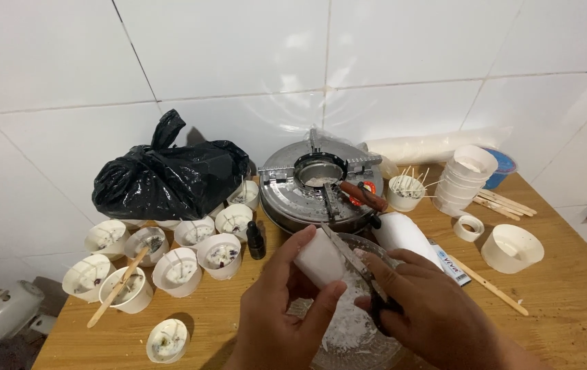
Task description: Shaving a block of wax with scissors into a bowl and then spooning the shavings into a small metal container.
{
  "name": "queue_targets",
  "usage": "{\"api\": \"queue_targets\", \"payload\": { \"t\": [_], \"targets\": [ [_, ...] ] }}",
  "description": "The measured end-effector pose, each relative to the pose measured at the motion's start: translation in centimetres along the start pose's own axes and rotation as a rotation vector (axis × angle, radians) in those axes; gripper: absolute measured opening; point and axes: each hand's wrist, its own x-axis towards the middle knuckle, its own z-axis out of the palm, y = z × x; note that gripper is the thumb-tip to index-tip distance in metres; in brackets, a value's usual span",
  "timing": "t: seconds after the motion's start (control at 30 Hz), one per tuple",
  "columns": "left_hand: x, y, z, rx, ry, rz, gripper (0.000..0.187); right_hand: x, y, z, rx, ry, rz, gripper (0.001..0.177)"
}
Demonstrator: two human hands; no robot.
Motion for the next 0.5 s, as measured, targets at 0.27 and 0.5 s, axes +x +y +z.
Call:
{"api": "queue_targets", "payload": {
  "t": [0.27, 0.5],
  "targets": [
    [0.1, 0.3, 0.3, -0.179, 0.007, -0.169, 0.075, -0.4, 0.6, 0.2, 0.044, -0.015, 0.007, 0.061],
    [2.2, -1.3, 0.4, -0.984, 0.082, -0.668, 0.054, 0.2, 0.1, 0.0, 0.166, 0.135, 0.074, 0.058]
  ]
}}
